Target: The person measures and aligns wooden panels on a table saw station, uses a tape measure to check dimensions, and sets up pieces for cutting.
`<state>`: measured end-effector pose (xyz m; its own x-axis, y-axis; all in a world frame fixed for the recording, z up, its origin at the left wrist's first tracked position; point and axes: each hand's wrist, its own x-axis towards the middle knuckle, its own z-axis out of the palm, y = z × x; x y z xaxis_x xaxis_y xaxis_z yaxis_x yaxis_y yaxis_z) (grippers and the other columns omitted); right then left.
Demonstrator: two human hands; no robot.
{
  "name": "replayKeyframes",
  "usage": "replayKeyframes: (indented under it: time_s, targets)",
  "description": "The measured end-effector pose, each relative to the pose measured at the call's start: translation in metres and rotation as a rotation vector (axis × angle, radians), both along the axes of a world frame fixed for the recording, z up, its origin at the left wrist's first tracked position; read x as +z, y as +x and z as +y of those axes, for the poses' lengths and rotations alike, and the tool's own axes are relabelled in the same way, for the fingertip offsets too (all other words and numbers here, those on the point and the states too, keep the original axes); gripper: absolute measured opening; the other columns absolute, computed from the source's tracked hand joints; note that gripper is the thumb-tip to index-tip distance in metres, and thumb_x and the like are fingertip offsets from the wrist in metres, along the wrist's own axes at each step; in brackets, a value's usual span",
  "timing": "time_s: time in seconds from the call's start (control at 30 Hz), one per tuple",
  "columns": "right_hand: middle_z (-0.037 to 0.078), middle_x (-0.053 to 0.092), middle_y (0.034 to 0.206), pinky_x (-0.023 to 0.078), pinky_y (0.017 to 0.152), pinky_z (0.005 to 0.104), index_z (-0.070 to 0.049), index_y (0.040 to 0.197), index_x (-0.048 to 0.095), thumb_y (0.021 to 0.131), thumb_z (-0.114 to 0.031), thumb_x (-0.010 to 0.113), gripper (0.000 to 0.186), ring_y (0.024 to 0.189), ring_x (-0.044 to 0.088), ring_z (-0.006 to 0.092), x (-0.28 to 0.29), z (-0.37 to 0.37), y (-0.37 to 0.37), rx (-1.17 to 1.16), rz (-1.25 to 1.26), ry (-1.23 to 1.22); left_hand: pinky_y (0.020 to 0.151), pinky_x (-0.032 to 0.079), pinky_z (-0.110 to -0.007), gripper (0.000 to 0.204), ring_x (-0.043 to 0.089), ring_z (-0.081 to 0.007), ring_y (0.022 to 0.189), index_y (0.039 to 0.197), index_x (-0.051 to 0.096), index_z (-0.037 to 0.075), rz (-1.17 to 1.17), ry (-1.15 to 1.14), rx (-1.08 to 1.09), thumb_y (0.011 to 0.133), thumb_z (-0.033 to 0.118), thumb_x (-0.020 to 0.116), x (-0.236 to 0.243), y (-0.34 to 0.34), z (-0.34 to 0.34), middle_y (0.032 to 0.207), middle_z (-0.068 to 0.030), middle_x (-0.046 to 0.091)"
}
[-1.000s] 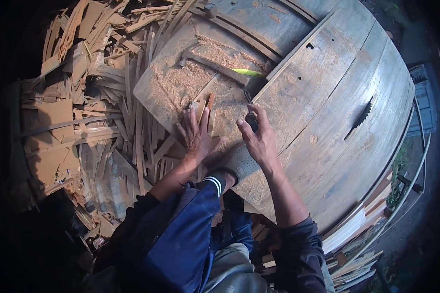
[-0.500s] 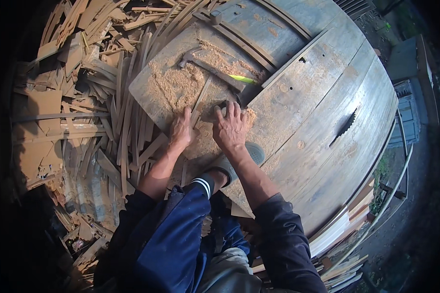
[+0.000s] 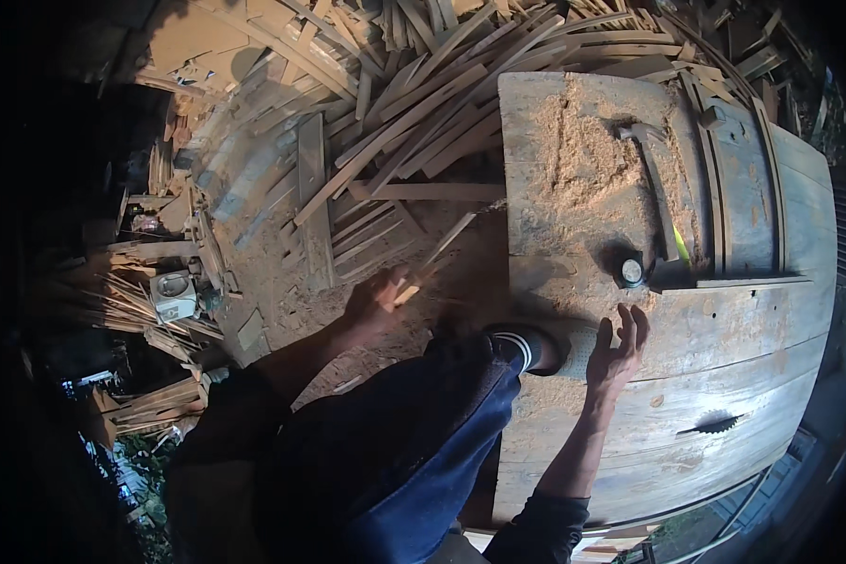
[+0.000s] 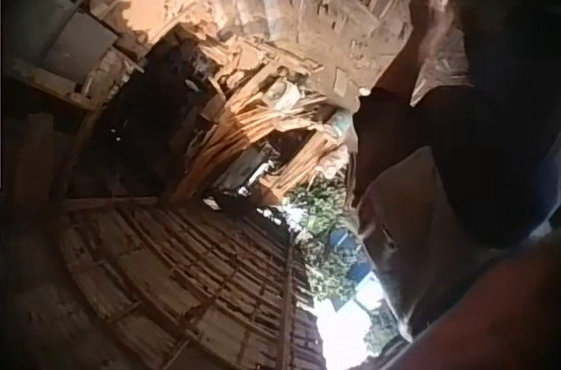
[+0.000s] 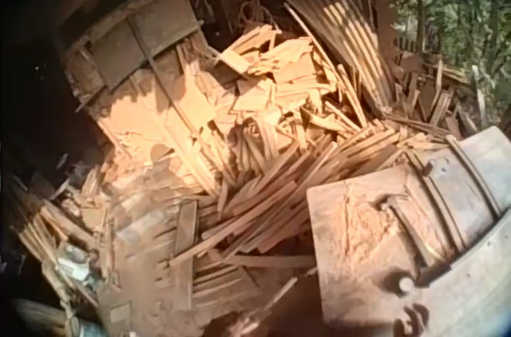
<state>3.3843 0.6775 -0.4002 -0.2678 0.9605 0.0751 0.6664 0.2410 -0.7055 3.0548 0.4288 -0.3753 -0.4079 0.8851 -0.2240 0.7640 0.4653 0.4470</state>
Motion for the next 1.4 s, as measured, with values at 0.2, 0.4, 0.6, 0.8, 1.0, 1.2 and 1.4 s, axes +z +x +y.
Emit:
replayKeyframes:
  time_s: [0.2, 0.4, 0.6, 0.8, 1.0, 1.2, 1.4]
  targets:
    - [0.015, 0.058, 0.132, 0.052, 0.090, 0.0407, -0.010, 0.129, 0.063, 0.087, -0.004, 0.071, 0.042, 0.118, 0.057, 0.0323, 0.012, -0.081, 0.108, -0.176, -0.162, -0.010, 0.095, 0.048, -0.051, 0.073, 0.060, -0.0347, 0.120, 0.152, 0.035, 0.016, 0.871, -0.832, -0.210, 0.088, 0.019, 0.068, 0.042, -0.062, -0.329, 0.148, -0.0150, 0.046]
    - [0.020, 0.056, 0.127, 0.045, 0.101, 0.0472, -0.008, 0.130, 0.060, 0.083, -0.011, 0.073, 0.049, 0.118, 0.054, 0.0396, -0.013, -0.188, 0.210, -0.516, -0.393, -0.149, 0.109, 0.040, -0.046, 0.064, 0.050, -0.0344, 0.132, 0.147, 0.041, 0.001, 0.357, -0.635, 0.056, 0.091, 0.014, 0.068, -0.021, -0.069, -0.205, 0.139, -0.0195, 0.053]
    - [0.026, 0.040, 0.151, 0.038, 0.113, 0.0484, -0.009, 0.149, 0.043, 0.091, -0.029, 0.070, 0.068, 0.139, 0.040, 0.0437, -0.021, -0.330, 0.260, -0.980, -0.501, -0.287, 0.115, 0.035, -0.050, 0.048, 0.042, -0.0370, 0.139, 0.138, 0.056, 0.006, 0.227, 0.378, -0.946, 0.092, 0.017, 0.062, -0.055, 0.070, 0.233, 0.148, -0.0168, 0.048]
    - [0.026, 0.032, 0.158, 0.027, 0.120, 0.0492, 0.002, 0.152, 0.032, 0.093, -0.039, 0.065, 0.079, 0.146, 0.032, 0.0418, -0.065, -0.299, 0.244, -0.806, -0.510, -0.183, 0.121, 0.025, -0.052, 0.047, 0.029, -0.0322, 0.148, 0.138, 0.058, 0.012, 0.321, 0.293, -1.499, 0.094, 0.025, 0.062, -0.044, 0.162, 0.326, 0.157, -0.0093, 0.040]
    - [0.023, 0.034, 0.158, 0.016, 0.125, 0.0501, 0.008, 0.146, 0.040, 0.097, -0.043, 0.055, 0.073, 0.150, 0.026, 0.0388, -0.077, -0.228, 0.108, -0.584, -0.228, -0.063, 0.123, 0.018, -0.051, 0.060, 0.017, -0.0371, 0.153, 0.150, 0.043, 0.003, 0.725, 0.054, -1.136, 0.095, 0.020, 0.059, -0.058, 0.078, 0.374, 0.169, -0.0092, 0.015]
    - [0.018, 0.035, 0.158, 0.024, 0.122, 0.0541, -0.022, 0.149, 0.045, 0.089, -0.024, 0.068, 0.064, 0.149, 0.030, 0.0365, -0.017, -0.361, 0.070, -0.456, -0.009, -0.059, 0.108, 0.040, -0.045, 0.047, 0.041, -0.0319, 0.141, 0.145, 0.050, 0.007, 0.758, 0.339, -1.147, 0.100, 0.018, 0.055, -0.051, 0.070, 0.322, 0.157, -0.0123, 0.038]
    - [0.024, 0.029, 0.157, 0.031, 0.114, 0.0554, -0.009, 0.153, 0.035, 0.077, -0.024, 0.077, 0.088, 0.146, 0.029, 0.0431, 0.072, -0.695, 0.226, -1.949, -0.958, -0.382, 0.104, 0.042, -0.044, 0.046, 0.044, -0.0309, 0.136, 0.144, 0.051, 0.007, 0.432, -0.010, -1.039, 0.100, 0.019, 0.055, -0.086, 0.167, 0.201, 0.153, -0.0120, 0.041]
